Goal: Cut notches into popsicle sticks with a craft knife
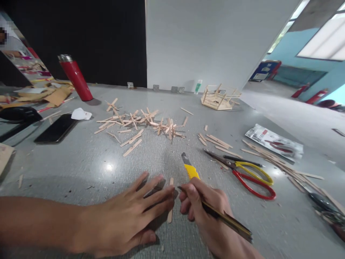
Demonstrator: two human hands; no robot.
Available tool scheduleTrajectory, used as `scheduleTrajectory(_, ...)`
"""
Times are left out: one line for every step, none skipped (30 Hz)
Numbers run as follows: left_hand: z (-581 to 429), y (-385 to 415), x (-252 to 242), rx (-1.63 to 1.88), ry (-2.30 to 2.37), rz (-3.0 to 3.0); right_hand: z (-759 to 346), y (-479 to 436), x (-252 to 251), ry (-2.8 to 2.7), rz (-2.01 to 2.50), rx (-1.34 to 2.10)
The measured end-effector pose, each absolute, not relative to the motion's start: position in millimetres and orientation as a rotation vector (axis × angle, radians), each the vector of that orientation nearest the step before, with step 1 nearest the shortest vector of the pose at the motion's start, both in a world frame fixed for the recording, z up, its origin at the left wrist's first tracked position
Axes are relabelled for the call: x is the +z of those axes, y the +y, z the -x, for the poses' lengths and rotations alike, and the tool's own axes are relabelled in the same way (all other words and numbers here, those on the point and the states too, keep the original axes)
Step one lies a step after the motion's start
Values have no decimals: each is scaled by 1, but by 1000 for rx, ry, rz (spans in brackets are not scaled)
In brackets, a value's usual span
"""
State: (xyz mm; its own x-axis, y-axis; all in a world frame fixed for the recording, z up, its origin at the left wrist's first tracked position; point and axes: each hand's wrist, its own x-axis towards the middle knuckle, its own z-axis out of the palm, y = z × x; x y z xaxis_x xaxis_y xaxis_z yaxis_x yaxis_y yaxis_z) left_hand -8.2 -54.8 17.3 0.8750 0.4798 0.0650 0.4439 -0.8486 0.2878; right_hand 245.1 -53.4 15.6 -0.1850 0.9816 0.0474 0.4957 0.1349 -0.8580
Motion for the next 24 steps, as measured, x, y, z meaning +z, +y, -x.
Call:
scheduleTrajectory(8,-54,17,188,678,-2760,-246,-51,16,-1767,1455,890)
scheduleTrajectory(9,-53,17,185,670,-2740,-246,-48,16,-1749,1500,837)
scheduleTrajectory(9,-53,17,189,675,-2724,-246,-47,16,-1727,1550,804)
scheduleTrajectory(10,-52,17,198,686,-2712,-246,-47,16,-1711,1595,787)
scheduleTrajectory(10,-51,16,209,696,-2704,-245,-48,16,-1701,1625,789)
scheduleTrajectory(11,-50,16,219,702,-2699,-244,-49,16,-1694,1639,817)
scheduleTrajectory(11,-49,15,227,704,-2695,-242,-51,17,-1690,1640,868)
scheduleTrajectory(11,-49,15,236,702,-2691,-240,-53,17,-1686,1631,933)
scheduleTrajectory(12,-48,15,243,697,-2685,-238,-54,18,-1682,1619,1000)
scheduleTrajectory(12,-48,15,250,691,-2679,-236,-55,18,-1681,1613,1041)
scheduleTrajectory(12,-47,15,254,684,-2673,-235,-56,18,-1692,1611,1048)
scheduleTrajectory(12,-47,15,256,678,-2668,-233,-55,18,-1718,1612,1025)
scheduleTrajectory(12,-47,16,254,673,-2664,-232,-55,18,-1748,1612,989)
scheduleTrajectory(11,-46,16,252,671,-2662,-230,-54,18,-1773,1610,955)
scheduleTrajectory(11,-46,16,252,672,-2662,-229,-53,18,-1787,1606,931)
scheduleTrajectory(11,-46,16,252,673,-2662,-228,-52,18,-1795,1596,920)
scheduleTrajectory(11,-46,16,249,675,-2661,-227,-52,17,-1799,1581,920)
scheduleTrajectory(11,-46,17,247,678,-2660,-227,-52,17,-1802,1566,918)
scheduleTrajectory(11,-45,17,244,678,-2660,-226,-52,17,-1808,1551,909)
scheduleTrajectory(11,-45,17,241,678,-2659,-226,-52,17,-1818,1540,895)
scheduleTrajectory(11,-46,17,238,677,-2659,-225,-52,16,-1831,1534,874)
scheduleTrajectory(10,-46,17,238,676,-2660,-225,-52,16,-1847,1534,850)
scheduleTrajectory(10,-46,17,239,673,-2662,-225,-52,16,-1863,1538,823)
scheduleTrajectory(10,-46,17,237,674,-2665,-224,-52,16,-1877,1542,798)
